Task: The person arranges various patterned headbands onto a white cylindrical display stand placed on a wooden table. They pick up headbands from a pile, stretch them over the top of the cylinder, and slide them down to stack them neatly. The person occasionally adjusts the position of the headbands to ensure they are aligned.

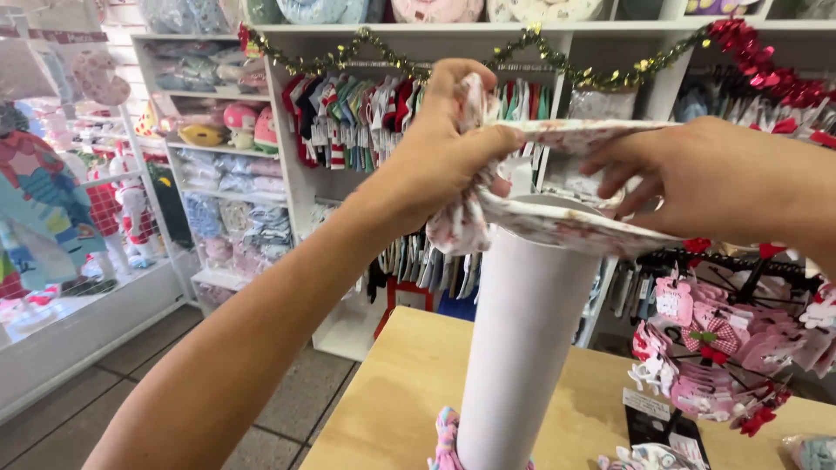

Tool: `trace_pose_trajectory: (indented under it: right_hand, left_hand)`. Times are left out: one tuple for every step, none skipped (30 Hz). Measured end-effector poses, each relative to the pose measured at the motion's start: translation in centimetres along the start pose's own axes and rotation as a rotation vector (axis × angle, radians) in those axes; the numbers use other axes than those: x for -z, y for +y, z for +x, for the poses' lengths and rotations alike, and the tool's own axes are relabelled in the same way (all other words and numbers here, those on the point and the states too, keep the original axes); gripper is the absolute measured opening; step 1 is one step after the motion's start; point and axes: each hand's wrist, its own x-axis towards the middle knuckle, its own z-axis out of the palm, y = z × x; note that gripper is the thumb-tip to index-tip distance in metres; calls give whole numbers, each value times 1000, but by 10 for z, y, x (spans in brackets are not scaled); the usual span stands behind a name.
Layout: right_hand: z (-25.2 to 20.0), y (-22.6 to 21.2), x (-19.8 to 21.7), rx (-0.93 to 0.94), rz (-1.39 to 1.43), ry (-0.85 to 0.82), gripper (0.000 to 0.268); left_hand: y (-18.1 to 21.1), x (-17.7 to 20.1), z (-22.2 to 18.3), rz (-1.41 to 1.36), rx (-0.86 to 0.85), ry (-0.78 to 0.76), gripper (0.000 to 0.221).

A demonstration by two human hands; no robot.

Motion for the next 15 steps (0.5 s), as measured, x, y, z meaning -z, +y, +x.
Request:
trace_pose_trajectory:
  right_hand:
    - [-1,-13,10,-78,144,-116,76]
    - [8,-14,9,-84,139,-109,76]
    - [17,-12,9,-54,143,-133,84]
    - [25,-10,9,-24,148,-157,92]
    - [32,-9,10,-37,145,-154,92]
    - [38,-7,10,-22,239,-193,97]
    - [44,-4,10,-6,335,-233,101]
    - [45,-7,13,-17,333,-231,101]
    - [46,-8,16,-46,351,-251,105]
    - [47,-9,19,-75,369,-270,109]
    - [51,-8,17,-84,368,-262,109]
    - [56,-6,14,-64,399,-321,104]
    - [60,-4,9,-45,433,-386,99]
    - [65,0,1,-55,435,-384,99]
    - [71,4,-6,-78,557,-449,101]
  left_hand:
    - [-5,7,9,114,4,-57,48]
    - [-9,13,15,111,-5,-62,48]
    - [-14,17,21,456,-107,-74,45]
    - [-18,21,28,800,-211,-79,43]
    - [-15,23,32,793,-218,-86,43]
    - [-12,24,37,867,-224,-135,33]
    - [-10,25,40,941,-228,-184,26]
    - [-4,29,43,934,-235,-192,26]
    - [3,33,48,995,-153,-250,22]
    - [9,35,52,1056,-70,-307,31]
    - [6,35,60,1055,-82,-311,31]
    - [3,35,68,1107,49,-392,29]
    - [-2,34,75,1154,188,-477,37]
    - [-1,30,76,1152,181,-485,37]
    - [1,28,77,1198,245,-560,44]
